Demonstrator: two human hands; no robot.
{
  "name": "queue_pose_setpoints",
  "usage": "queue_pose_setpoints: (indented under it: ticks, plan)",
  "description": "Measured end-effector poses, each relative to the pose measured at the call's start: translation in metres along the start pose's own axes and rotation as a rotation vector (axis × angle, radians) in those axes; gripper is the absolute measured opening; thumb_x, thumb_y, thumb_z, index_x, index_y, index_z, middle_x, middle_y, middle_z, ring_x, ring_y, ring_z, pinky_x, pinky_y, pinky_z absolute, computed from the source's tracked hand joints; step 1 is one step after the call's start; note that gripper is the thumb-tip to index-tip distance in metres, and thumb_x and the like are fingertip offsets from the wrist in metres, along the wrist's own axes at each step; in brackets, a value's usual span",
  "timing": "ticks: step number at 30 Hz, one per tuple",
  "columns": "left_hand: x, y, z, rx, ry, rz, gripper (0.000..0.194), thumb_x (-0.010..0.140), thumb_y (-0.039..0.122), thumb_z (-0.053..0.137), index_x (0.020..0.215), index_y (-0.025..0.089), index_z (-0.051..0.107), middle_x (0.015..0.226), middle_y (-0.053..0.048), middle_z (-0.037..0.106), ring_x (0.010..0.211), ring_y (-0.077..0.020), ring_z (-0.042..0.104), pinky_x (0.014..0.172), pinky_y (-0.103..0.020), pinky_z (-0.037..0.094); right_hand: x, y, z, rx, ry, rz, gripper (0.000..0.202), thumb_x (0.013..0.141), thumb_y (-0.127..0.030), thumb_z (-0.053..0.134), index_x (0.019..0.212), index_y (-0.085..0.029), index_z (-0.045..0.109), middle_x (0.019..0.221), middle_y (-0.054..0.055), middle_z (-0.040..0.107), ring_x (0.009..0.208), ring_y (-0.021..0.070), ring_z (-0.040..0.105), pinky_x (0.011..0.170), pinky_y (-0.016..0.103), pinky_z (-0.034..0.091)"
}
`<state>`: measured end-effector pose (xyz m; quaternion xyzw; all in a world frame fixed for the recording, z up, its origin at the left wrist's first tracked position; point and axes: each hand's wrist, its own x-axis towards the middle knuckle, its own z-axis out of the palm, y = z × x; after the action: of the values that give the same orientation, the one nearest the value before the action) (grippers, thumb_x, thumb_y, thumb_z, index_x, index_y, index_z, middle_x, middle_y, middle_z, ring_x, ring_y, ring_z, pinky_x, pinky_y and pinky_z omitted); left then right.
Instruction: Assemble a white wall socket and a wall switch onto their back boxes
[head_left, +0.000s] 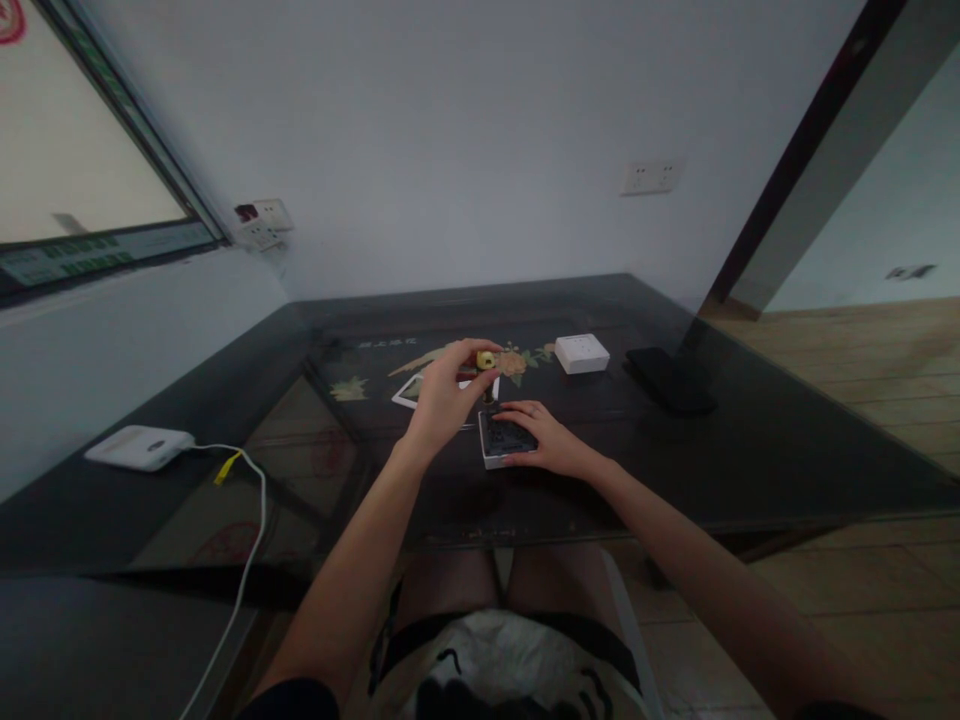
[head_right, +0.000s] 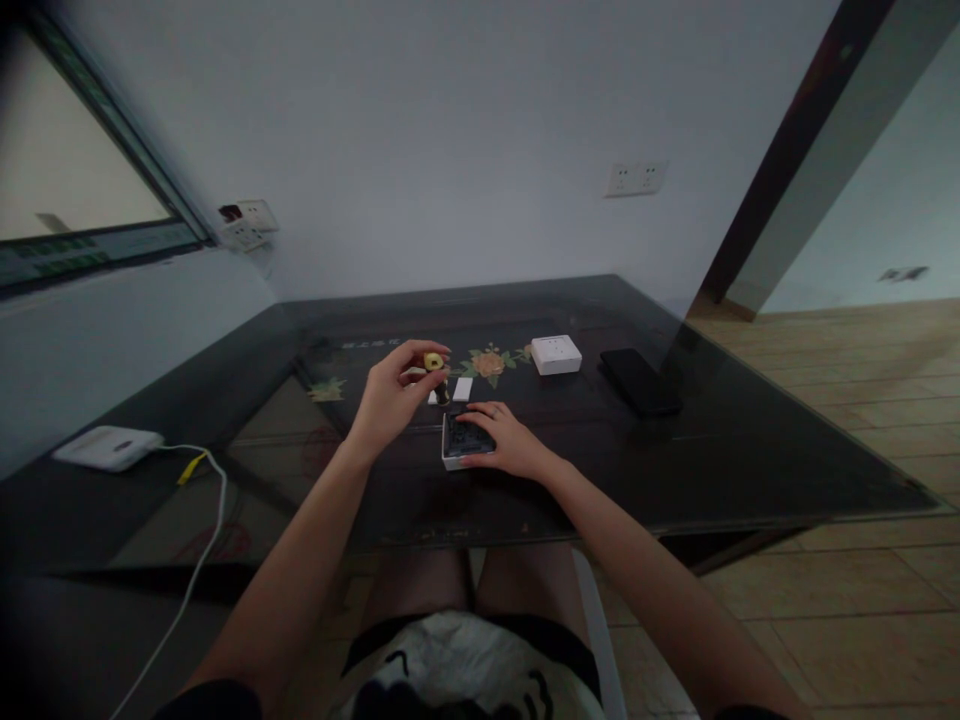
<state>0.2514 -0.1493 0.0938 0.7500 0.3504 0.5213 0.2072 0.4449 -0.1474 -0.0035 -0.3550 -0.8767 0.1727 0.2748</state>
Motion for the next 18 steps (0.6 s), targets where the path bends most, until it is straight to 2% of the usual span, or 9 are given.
queue_pose_setpoints:
  ticks: [3,9,18]
  plan:
    - [0.000,0.001,0.001,-0.008,-0.015,0.003,0.024,0.081,0.018,0.062,0.104,0.022,0.065,0.099,-0.005,0.067,0.087,-0.0150,0.064,0.076,-0.027,0.055,0.000,0.001,0.000,0.002,0.004,-0.002,0.063,0.074,-0.052,0.068,0.128,-0.025,0.053,0.134,0.012,0.047,0.128,0.0275,0.038,0.107,0.047,0.033]
    - [0.000,0.003,-0.006,-0.054,-0.179,-0.012,0.036,0.088,0.014,0.049,0.122,0.023,0.055,0.117,-0.007,0.065,0.107,-0.0176,0.062,0.089,-0.030,0.052,0.000,0.004,0.003,-0.002,0.015,-0.014,0.063,0.074,-0.052,0.069,0.128,-0.024,0.053,0.135,0.013,0.048,0.127,0.0283,0.038,0.107,0.048,0.033]
    - [0.005,-0.007,-0.014,-0.155,-0.208,-0.026,0.032,0.089,0.015,0.048,0.121,0.018,0.053,0.118,-0.010,0.064,0.111,-0.0178,0.061,0.096,-0.033,0.048,0.000,0.004,0.002,0.011,0.007,0.000,0.063,0.073,-0.051,0.070,0.128,-0.024,0.053,0.136,0.012,0.047,0.127,0.0284,0.037,0.108,0.047,0.032]
